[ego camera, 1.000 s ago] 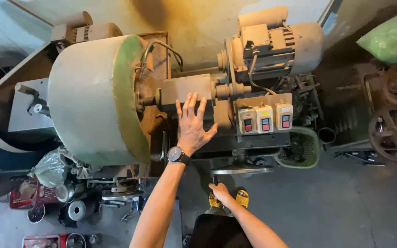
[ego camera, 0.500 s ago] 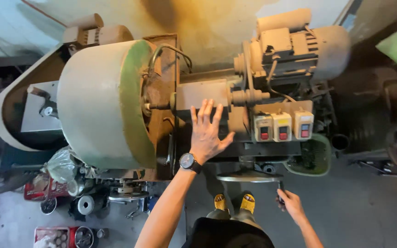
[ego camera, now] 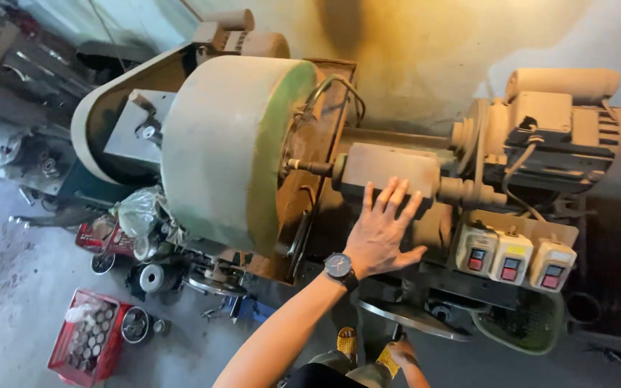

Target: Operating a lathe machine to shape and measure a metal component.

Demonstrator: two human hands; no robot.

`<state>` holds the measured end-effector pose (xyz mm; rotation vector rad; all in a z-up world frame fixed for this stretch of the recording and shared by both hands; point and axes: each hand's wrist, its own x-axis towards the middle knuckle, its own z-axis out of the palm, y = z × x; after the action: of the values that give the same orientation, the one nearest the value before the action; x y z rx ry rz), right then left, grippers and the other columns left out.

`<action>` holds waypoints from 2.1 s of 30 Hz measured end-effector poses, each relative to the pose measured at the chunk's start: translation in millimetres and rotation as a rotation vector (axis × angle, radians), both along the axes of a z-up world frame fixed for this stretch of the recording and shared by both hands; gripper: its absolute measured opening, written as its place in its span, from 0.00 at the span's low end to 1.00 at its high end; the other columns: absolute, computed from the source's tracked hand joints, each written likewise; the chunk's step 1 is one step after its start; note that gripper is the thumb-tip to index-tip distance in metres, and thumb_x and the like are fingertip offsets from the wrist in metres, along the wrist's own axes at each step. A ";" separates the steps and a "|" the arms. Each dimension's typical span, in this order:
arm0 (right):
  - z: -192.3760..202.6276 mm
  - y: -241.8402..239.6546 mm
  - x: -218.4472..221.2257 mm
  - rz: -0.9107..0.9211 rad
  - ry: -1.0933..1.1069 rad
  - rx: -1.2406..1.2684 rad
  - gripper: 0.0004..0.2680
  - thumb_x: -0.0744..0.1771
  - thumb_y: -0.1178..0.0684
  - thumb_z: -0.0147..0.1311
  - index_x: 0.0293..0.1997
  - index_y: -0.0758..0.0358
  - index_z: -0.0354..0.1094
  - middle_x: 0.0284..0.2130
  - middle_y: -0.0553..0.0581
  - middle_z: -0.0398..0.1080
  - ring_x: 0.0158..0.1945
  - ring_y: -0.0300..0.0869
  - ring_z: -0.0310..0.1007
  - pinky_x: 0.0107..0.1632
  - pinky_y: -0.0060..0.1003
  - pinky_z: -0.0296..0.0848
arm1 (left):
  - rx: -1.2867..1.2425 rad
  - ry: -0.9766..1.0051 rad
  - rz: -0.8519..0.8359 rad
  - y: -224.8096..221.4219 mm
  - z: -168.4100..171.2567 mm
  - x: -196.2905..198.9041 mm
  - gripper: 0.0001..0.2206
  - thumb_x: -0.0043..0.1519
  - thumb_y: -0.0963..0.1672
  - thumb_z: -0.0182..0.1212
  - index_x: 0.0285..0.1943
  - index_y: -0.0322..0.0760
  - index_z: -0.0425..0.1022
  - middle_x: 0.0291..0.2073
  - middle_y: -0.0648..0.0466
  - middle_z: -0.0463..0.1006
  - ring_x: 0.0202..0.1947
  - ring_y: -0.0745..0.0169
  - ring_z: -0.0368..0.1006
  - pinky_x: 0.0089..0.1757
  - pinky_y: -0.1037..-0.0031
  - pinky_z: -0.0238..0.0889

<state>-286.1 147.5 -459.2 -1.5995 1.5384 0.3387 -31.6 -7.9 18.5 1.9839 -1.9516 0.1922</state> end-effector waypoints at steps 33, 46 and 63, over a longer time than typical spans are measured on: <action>359.3 -190.4 -50.6 0.232 -0.037 -1.033 0.34 0.62 0.53 0.61 0.77 0.46 0.44 0.75 0.71 0.35 0.73 0.70 0.43 0.61 0.65 0.62 | 0.146 -0.094 -0.181 4.8 -118.5 -132.0 0.41 0.55 0.48 0.63 0.75 0.22 0.52 0.77 0.36 0.47 0.77 0.40 0.40 0.67 0.38 0.34; 370.0 -199.5 -47.0 0.164 -0.190 -0.883 0.31 0.64 0.56 0.58 0.77 0.48 0.47 0.75 0.78 0.35 0.67 0.71 0.55 0.56 0.59 0.70 | 0.158 0.053 -0.111 0.8 -108.7 -145.1 0.43 0.55 0.49 0.64 0.75 0.19 0.49 0.77 0.34 0.43 0.78 0.37 0.38 0.67 0.39 0.35; -122.5 -8.9 -6.2 -0.186 -0.276 0.069 0.28 0.61 0.35 0.61 0.61 0.68 0.67 0.58 0.68 0.73 0.62 0.54 0.73 0.64 0.43 0.71 | -0.042 -0.054 0.037 -7.4 -19.9 18.6 0.44 0.55 0.50 0.68 0.75 0.19 0.52 0.75 0.32 0.50 0.77 0.33 0.43 0.67 0.33 0.32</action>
<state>-292.3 138.7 -581.7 -1.3733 1.4311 0.0636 -13.1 -15.3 -1.5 2.0095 -1.9281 0.2964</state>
